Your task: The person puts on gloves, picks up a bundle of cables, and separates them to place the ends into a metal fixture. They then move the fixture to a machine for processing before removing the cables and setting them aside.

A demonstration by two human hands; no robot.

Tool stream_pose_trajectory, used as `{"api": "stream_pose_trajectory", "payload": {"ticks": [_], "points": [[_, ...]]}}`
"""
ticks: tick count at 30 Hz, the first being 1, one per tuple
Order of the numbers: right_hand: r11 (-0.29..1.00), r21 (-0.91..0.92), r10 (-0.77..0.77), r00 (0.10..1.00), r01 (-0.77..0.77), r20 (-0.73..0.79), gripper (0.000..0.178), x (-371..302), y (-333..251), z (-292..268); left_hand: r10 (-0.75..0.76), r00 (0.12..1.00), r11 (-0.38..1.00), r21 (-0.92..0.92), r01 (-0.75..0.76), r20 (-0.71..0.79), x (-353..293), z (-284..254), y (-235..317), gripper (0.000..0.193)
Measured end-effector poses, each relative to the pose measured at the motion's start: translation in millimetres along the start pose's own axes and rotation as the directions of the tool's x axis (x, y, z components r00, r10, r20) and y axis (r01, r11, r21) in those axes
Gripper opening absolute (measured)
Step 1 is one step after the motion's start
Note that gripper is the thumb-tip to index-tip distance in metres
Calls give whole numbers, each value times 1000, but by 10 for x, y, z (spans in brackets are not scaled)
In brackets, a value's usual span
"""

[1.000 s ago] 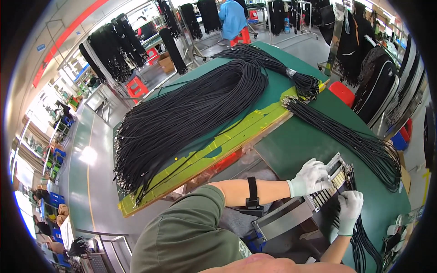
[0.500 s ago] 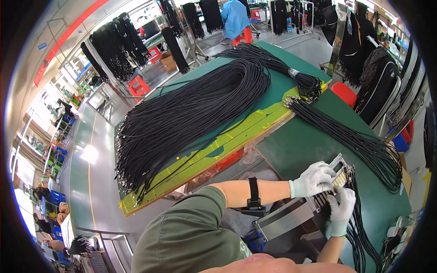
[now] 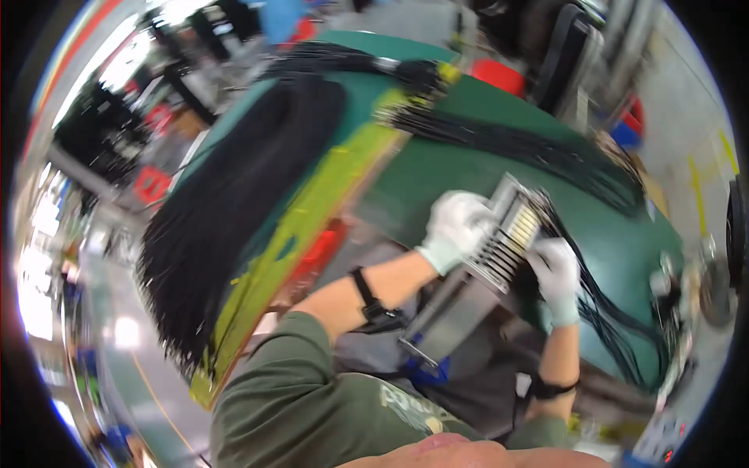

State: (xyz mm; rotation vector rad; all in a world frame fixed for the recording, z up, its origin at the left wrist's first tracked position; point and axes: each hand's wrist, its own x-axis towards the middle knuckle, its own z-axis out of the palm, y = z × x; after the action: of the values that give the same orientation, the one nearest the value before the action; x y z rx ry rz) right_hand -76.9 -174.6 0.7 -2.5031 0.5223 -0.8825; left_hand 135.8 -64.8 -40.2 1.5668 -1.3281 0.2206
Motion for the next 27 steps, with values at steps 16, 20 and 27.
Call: {"api": "stream_pose_trajectory", "payload": {"ticks": [16, 20, 27], "points": [[964, -256, 93, 994, -74, 65, 8, -66, 51, -99, -59, 977, 998, 27, 55, 203, -52, 61, -36, 16], [953, -297, 68, 997, -52, 43, 9, -36, 31, -77, -69, 975, 997, 41, 62, 211, -12, 33, -7, 16], [950, -312, 16, 999, -4, 34, 12, -6, 32, -44, -103, 967, 995, 31, 98, 233, 21, 37, -29, 15]]}}
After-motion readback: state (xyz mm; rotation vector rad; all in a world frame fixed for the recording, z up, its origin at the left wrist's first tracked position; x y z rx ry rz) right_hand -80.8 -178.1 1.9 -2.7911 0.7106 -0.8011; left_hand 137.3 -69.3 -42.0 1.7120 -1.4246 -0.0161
